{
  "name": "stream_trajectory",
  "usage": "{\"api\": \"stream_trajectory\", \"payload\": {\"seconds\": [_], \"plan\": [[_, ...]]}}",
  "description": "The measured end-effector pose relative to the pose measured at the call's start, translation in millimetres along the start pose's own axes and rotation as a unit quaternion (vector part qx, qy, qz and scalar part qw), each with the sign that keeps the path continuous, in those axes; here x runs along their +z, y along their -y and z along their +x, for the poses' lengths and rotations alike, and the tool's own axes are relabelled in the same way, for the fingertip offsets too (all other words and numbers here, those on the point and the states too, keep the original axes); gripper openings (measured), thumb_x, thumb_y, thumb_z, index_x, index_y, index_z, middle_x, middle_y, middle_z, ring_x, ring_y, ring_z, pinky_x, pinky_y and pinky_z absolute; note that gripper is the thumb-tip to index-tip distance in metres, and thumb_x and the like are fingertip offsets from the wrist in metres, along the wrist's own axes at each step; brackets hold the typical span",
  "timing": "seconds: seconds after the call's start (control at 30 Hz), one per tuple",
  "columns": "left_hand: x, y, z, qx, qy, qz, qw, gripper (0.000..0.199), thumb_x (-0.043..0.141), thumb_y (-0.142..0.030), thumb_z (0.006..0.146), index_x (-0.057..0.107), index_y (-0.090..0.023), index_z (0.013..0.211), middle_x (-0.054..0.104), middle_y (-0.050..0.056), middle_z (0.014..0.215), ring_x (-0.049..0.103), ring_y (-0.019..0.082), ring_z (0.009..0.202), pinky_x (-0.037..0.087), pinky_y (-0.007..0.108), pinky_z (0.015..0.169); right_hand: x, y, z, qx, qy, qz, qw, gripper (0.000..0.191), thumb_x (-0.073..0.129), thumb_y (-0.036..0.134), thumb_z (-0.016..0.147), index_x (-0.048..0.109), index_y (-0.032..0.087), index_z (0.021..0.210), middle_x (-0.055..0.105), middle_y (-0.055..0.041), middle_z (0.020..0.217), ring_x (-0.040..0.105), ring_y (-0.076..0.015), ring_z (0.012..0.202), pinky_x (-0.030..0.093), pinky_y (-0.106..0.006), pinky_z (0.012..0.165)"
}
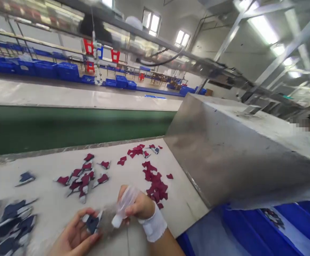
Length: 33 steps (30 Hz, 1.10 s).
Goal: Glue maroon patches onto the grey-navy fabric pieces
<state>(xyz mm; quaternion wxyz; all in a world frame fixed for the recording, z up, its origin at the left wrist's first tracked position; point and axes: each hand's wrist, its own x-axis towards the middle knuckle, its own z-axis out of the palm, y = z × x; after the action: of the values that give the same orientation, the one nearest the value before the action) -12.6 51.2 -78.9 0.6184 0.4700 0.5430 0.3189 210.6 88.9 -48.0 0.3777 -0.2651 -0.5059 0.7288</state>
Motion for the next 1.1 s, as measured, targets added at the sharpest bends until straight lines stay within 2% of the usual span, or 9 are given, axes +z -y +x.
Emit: {"api": "stream_trajectory", "payload": {"seconds": [0.1,0.17,0.23,0.3,0.37,0.47,0.57,0.7,1.1], "plan": [[10.0,-21,-17,0.019,0.033,-0.108,0.993,0.063,0.086,-0.050,0.060,0.051,-0.027,0.107,0.062,0.001,0.095,0.064,0.020,0.082,0.051,0.029,0.073,12,15,-11,-0.010,-0.019,0.019,1.000,0.050,0.086,0.054,0.061,0.057,0.018,0.078,0.057,0.0075,0.054,0.048,-0.0070,0.042,0.033,-0.018,0.040],[12.6,-30,-24,0.017,0.081,-0.130,0.988,0.059,0.088,-0.037,0.063,0.049,-0.025,0.105,0.060,0.001,0.097,0.059,0.013,0.070,0.046,0.023,0.061,18,25,-19,-0.006,-0.025,0.027,0.999,0.048,0.087,0.044,0.064,0.059,0.018,0.092,0.061,0.0059,0.063,0.051,-0.0077,0.049,0.035,-0.019,0.046],[12.1,-35,-31,0.027,0.089,-0.121,0.988,0.053,0.088,-0.030,0.066,0.050,-0.023,0.103,0.059,0.001,0.099,0.058,0.011,0.072,0.045,0.022,0.061,25,36,-28,0.007,-0.032,0.026,0.999,0.044,0.086,0.031,0.069,0.060,0.018,0.102,0.064,0.0035,0.071,0.055,-0.0089,0.058,0.038,-0.019,0.052],[10.5,-37,-40,0.034,0.075,-0.094,0.992,0.046,0.084,-0.028,0.072,0.051,-0.022,0.102,0.060,0.002,0.100,0.060,0.012,0.075,0.048,0.024,0.066,35,44,-37,0.028,-0.057,0.002,0.998,0.039,0.083,0.022,0.071,0.061,0.019,0.103,0.065,0.0020,0.077,0.057,-0.0105,0.064,0.041,-0.020,0.056],[9.1,-37,-48,0.035,0.063,-0.062,0.996,0.041,0.082,-0.028,0.075,0.052,-0.022,0.103,0.062,0.003,0.102,0.062,0.013,0.075,0.050,0.027,0.068,49,51,-43,0.054,-0.103,-0.068,0.991,0.036,0.082,0.022,0.070,0.060,0.021,0.098,0.064,0.0020,0.077,0.057,-0.0123,0.062,0.043,-0.022,0.055],[8.5,-37,-57,0.054,0.055,-0.018,0.997,0.038,0.080,-0.027,0.076,0.054,-0.022,0.103,0.065,0.004,0.102,0.064,0.015,0.076,0.052,0.027,0.068,71,55,-44,0.068,-0.155,-0.179,0.969,0.030,0.079,0.026,0.070,0.056,0.022,0.088,0.060,0.0029,0.071,0.054,-0.0128,0.054,0.042,-0.023,0.047],[9.4,-39,-59,0.102,0.040,0.024,0.994,0.035,0.080,-0.025,0.076,0.056,-0.022,0.101,0.068,0.003,0.098,0.065,0.017,0.083,0.053,0.029,0.074,84,57,-40,0.051,-0.169,-0.280,0.944,0.027,0.078,0.025,0.070,0.054,0.022,0.081,0.059,0.0037,0.065,0.053,-0.0125,0.051,0.040,-0.023,0.044],[9.8,-43,-61,0.143,0.028,0.059,0.988,0.035,0.079,-0.022,0.076,0.056,-0.023,0.102,0.069,0.002,0.097,0.064,0.018,0.088,0.053,0.028,0.076,90,59,-37,0.010,-0.167,-0.324,0.931,0.026,0.078,0.026,0.073,0.053,0.023,0.081,0.059,0.0054,0.063,0.053,-0.0113,0.049,0.041,-0.023,0.044],[8.3,-46,-63,0.158,0.043,0.077,0.984,0.037,0.078,-0.018,0.077,0.055,-0.024,0.105,0.068,0.003,0.098,0.064,0.018,0.087,0.053,0.029,0.076,94,65,-39,-0.026,-0.157,-0.377,0.912,0.028,0.077,0.026,0.075,0.053,0.024,0.087,0.062,0.0057,0.068,0.058,-0.0105,0.051,0.045,-0.022,0.045]]}}
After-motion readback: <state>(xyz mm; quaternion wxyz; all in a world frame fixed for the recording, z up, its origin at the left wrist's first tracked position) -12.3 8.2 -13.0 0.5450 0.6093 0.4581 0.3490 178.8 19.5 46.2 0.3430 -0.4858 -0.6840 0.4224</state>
